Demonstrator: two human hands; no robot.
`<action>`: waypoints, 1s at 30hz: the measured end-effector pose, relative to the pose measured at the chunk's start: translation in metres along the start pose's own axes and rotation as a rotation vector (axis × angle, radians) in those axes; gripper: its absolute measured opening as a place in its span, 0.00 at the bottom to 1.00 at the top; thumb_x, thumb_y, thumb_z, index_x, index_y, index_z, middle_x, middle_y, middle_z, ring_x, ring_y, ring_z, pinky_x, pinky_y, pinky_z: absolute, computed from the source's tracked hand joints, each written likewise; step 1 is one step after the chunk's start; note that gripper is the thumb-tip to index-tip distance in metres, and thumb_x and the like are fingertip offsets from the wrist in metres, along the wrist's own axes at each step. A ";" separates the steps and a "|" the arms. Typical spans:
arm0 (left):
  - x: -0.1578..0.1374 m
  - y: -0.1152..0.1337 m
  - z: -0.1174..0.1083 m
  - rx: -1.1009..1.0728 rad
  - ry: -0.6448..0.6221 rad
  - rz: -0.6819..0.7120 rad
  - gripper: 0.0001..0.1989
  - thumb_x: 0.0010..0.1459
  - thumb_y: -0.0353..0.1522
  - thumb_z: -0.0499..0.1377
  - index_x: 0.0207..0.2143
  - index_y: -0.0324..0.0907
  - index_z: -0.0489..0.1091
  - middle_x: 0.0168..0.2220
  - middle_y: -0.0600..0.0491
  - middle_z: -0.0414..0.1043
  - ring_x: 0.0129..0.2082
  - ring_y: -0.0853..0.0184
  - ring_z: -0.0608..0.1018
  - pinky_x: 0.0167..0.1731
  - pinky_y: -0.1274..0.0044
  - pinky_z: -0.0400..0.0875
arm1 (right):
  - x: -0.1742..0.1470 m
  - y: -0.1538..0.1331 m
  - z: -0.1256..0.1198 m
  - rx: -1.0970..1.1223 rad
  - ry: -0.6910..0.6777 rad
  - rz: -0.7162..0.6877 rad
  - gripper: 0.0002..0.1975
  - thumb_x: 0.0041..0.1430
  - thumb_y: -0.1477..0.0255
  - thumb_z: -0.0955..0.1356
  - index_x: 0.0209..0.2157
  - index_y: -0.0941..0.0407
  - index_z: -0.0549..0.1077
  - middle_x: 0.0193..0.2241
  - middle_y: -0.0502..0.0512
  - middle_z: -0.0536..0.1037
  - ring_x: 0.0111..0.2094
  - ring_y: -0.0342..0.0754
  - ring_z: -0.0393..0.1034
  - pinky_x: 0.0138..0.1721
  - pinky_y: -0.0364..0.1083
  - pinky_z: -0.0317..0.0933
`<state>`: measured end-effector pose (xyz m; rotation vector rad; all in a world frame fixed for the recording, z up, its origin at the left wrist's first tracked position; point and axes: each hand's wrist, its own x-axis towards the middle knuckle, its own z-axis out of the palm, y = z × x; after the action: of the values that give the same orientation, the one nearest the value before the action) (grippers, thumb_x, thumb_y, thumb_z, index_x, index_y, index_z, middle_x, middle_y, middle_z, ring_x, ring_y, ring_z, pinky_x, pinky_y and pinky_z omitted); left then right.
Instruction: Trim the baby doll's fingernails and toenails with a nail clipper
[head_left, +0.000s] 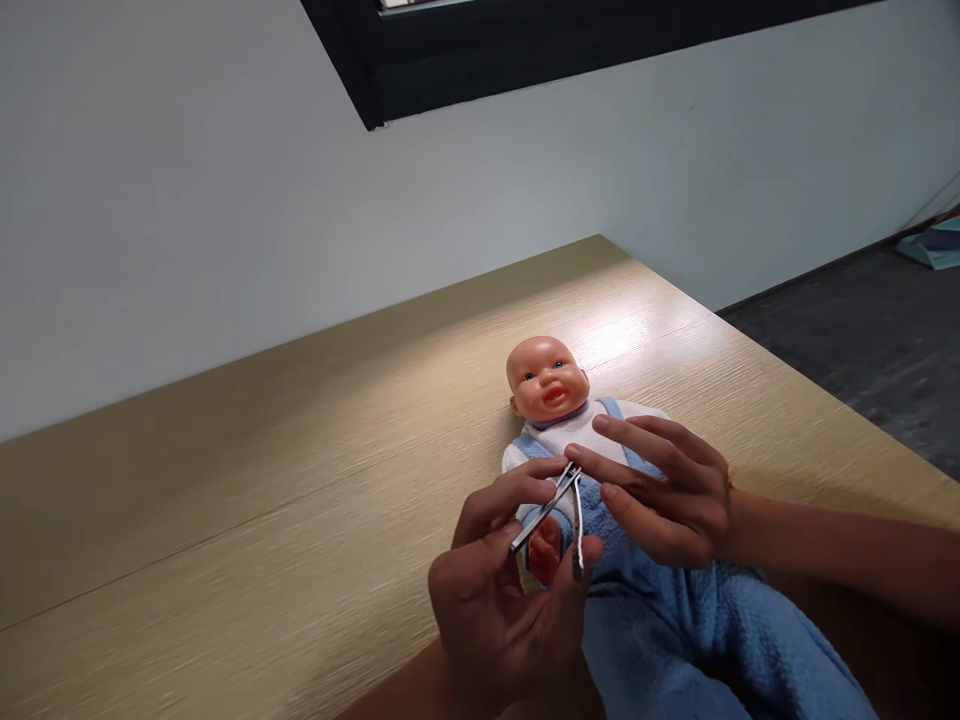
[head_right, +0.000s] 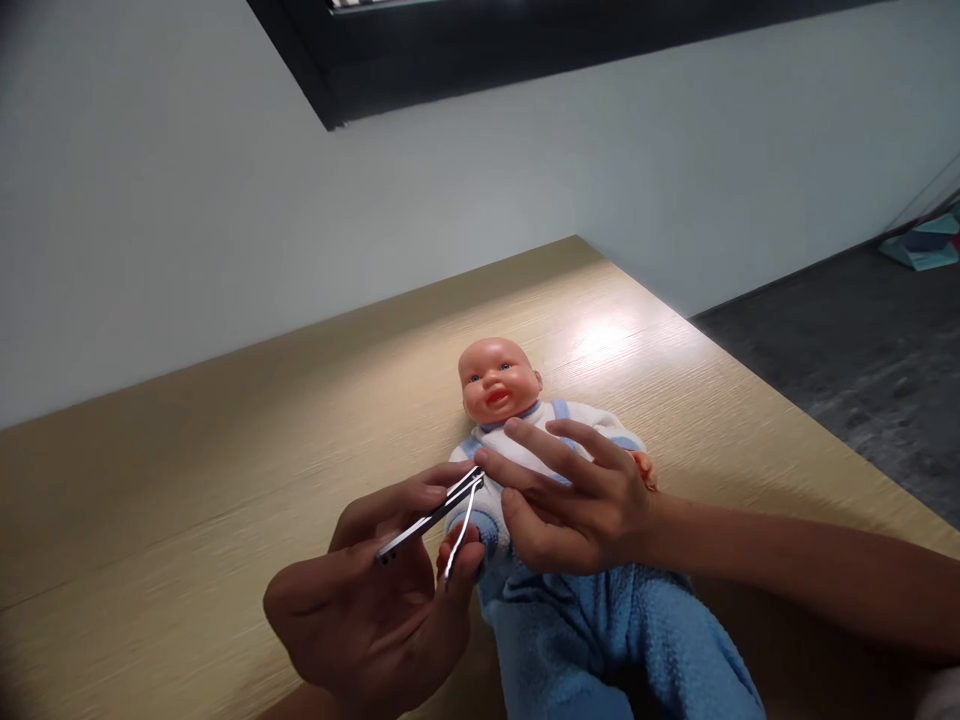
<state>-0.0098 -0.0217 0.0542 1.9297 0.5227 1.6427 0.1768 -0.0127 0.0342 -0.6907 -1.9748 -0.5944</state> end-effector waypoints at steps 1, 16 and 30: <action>0.000 0.000 0.000 0.012 0.000 -0.002 0.28 0.49 0.12 0.60 0.49 0.43 0.61 0.48 0.52 0.69 0.49 0.63 0.79 0.48 0.69 0.83 | 0.000 0.000 0.000 -0.008 -0.003 -0.002 0.05 0.62 0.77 0.64 0.35 0.53 0.69 0.50 0.50 0.79 0.58 0.55 0.70 0.45 0.54 0.73; -0.004 0.002 -0.001 0.117 -0.001 -0.051 0.15 0.53 0.16 0.62 0.40 0.39 0.66 0.44 0.50 0.71 0.47 0.60 0.80 0.47 0.67 0.83 | 0.002 0.001 -0.002 -0.045 -0.027 -0.020 0.05 0.63 0.77 0.64 0.35 0.53 0.69 0.48 0.48 0.80 0.57 0.52 0.71 0.46 0.52 0.73; -0.006 -0.005 -0.001 0.127 -0.018 0.118 0.31 0.52 0.14 0.59 0.55 0.43 0.62 0.47 0.50 0.70 0.51 0.56 0.79 0.46 0.64 0.84 | 0.005 0.001 -0.003 -0.042 -0.012 -0.037 0.05 0.63 0.79 0.62 0.36 0.57 0.67 0.48 0.55 0.80 0.54 0.53 0.74 0.44 0.51 0.73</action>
<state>-0.0117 -0.0215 0.0462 2.1020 0.5268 1.6991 0.1769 -0.0129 0.0404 -0.6863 -1.9952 -0.6575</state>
